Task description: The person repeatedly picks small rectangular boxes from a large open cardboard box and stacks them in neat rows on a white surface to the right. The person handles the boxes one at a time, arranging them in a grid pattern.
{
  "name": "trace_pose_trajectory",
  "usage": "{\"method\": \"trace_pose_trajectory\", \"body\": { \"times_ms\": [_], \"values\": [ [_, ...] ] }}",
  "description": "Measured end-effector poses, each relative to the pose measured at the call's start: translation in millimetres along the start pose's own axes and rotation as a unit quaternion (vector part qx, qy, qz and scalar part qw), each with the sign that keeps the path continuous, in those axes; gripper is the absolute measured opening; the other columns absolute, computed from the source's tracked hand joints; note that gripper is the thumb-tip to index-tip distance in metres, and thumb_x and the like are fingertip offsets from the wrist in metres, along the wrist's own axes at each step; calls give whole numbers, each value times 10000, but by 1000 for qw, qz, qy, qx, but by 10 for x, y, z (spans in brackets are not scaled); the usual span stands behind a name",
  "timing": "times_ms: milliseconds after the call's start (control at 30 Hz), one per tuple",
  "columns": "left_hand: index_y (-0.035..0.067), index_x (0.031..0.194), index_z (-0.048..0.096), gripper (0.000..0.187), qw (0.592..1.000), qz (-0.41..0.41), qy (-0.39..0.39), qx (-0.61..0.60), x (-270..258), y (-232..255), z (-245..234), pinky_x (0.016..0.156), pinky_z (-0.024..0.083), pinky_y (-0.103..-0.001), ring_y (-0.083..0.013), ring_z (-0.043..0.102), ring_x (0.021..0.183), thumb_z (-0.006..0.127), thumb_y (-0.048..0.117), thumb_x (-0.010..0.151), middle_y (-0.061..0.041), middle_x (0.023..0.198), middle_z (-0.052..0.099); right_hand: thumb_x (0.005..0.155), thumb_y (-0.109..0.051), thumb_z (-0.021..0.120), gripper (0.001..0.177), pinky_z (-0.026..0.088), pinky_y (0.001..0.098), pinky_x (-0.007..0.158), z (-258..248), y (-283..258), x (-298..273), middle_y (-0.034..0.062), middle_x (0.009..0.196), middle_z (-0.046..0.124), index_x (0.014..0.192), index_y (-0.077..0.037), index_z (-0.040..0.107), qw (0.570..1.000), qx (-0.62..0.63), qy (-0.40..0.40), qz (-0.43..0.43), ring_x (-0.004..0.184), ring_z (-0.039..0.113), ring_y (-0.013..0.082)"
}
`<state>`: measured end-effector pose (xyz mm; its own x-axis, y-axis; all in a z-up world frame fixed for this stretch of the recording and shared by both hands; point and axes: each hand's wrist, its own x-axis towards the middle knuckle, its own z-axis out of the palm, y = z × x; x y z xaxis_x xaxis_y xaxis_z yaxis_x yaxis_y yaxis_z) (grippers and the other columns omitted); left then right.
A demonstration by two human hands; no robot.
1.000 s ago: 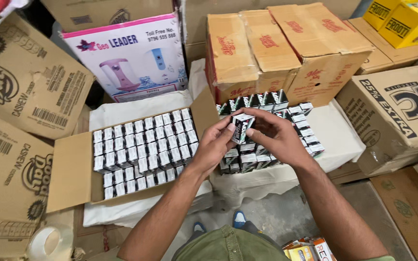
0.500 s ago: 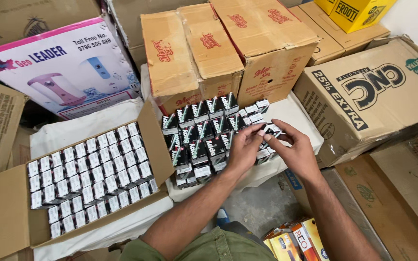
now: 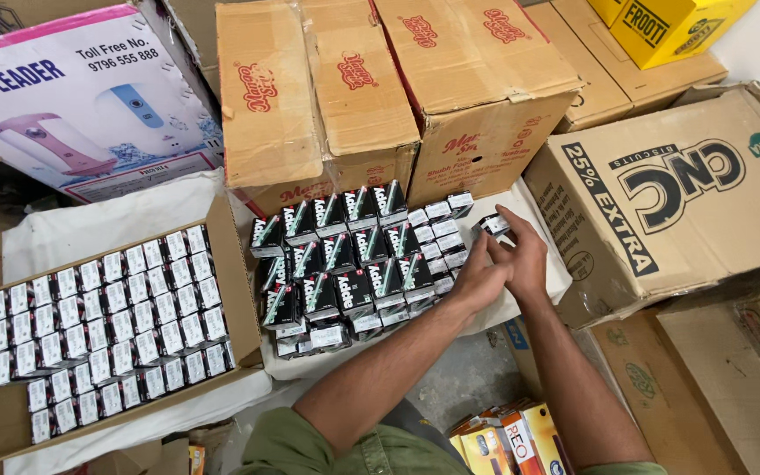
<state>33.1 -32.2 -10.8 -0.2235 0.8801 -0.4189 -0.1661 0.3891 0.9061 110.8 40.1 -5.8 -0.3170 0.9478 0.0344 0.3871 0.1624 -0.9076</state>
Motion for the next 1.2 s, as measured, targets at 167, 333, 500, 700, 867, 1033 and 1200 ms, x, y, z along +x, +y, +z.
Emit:
{"method": "trace_pose_trajectory", "body": {
  "times_ms": [167,333,500,700,867,1033,1200],
  "values": [
    [82,1655,126,1082,999,-23,20,-25,324,-81,11,1261,196,-491,-353,197,1548,586,302,701,-154,1703,145,850,-18,755,566,551,457,987,255,504,360,259,1391,568,1401,-30,628,1000,-2,-6,-15,1243,571,483],
    [-3,1637,102,1098,998,-1,55,-38,507,-169,-29,1278,194,-492,-418,194,1535,579,334,707,-249,1674,164,875,-74,763,560,541,480,998,423,520,386,301,1388,554,1406,13,608,1000,3,-23,-7,1233,559,518],
    [-50,1598,209,1005,996,4,84,-33,273,55,-106,1254,256,-488,-404,260,1521,559,239,701,-280,1607,281,938,-130,685,576,530,460,1026,506,707,400,312,1447,531,1469,23,521,998,47,-41,19,1299,534,462],
    [-55,1587,242,966,995,15,83,-45,98,211,-112,1255,251,-494,-393,276,1516,507,253,710,-291,1594,301,923,-63,674,469,548,430,999,545,791,397,240,1373,621,1386,-20,612,998,47,-25,21,1286,573,412],
    [-13,1590,299,948,997,30,68,-33,69,133,-143,1248,254,-489,-412,273,1515,551,266,720,-267,1618,294,915,-65,680,482,495,532,1054,516,717,322,198,1393,620,1391,-53,607,999,26,-18,21,1324,542,416],
    [58,1600,325,886,997,42,51,-29,-32,102,-212,1253,256,-502,-420,291,1503,522,275,765,-235,1635,291,946,-148,693,434,455,537,1093,451,655,229,103,1416,625,1376,-149,635,1000,-6,-2,28,1354,533,351],
    [74,1577,384,841,997,69,31,-12,-197,201,-300,1244,282,-507,-418,330,1485,537,250,769,-239,1616,336,959,-118,683,430,428,539,1113,368,362,38,117,1414,623,1386,-138,629,999,35,22,22,1357,534,352]
  ]
}}
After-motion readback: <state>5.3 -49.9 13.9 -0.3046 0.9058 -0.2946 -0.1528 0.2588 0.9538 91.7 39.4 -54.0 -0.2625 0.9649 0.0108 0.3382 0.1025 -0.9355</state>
